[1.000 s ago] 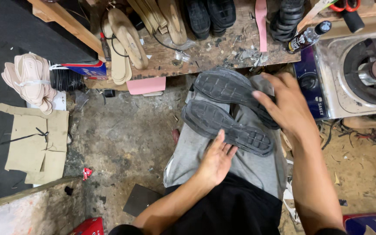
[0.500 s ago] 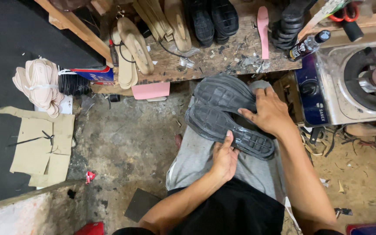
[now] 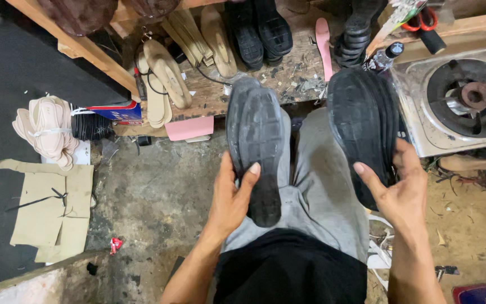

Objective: The person sits on the floor in front of a shelf of black rubber shoe soles, takes soles from the shelf, and stacks and aligns them on their lap, flexing and matching pairs before placing them back on the shelf.

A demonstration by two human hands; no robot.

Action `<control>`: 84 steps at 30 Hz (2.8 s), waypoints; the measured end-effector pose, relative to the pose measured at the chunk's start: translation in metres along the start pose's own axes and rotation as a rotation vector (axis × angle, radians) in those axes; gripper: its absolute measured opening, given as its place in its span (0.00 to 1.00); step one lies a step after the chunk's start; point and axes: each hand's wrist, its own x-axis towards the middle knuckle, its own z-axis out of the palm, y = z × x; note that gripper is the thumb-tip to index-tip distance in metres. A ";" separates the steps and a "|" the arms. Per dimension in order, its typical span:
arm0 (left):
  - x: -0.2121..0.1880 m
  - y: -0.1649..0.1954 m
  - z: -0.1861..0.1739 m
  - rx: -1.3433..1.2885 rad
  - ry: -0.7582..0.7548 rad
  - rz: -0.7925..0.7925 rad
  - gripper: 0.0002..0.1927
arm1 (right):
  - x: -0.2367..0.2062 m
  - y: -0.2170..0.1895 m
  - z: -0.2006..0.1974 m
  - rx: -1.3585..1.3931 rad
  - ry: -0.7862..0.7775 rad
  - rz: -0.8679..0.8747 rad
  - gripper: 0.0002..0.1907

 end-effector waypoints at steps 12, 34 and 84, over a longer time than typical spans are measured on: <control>0.090 -0.002 0.037 0.995 -0.354 0.657 0.32 | -0.054 -0.013 0.002 -0.091 -0.734 -0.148 0.36; 0.082 -0.018 0.042 -0.750 -0.128 0.363 0.53 | 0.019 -0.031 0.026 0.077 -0.169 -0.308 0.42; 0.103 -0.057 0.010 0.844 0.252 0.366 0.29 | 0.064 0.030 0.061 -0.048 -0.116 0.011 0.31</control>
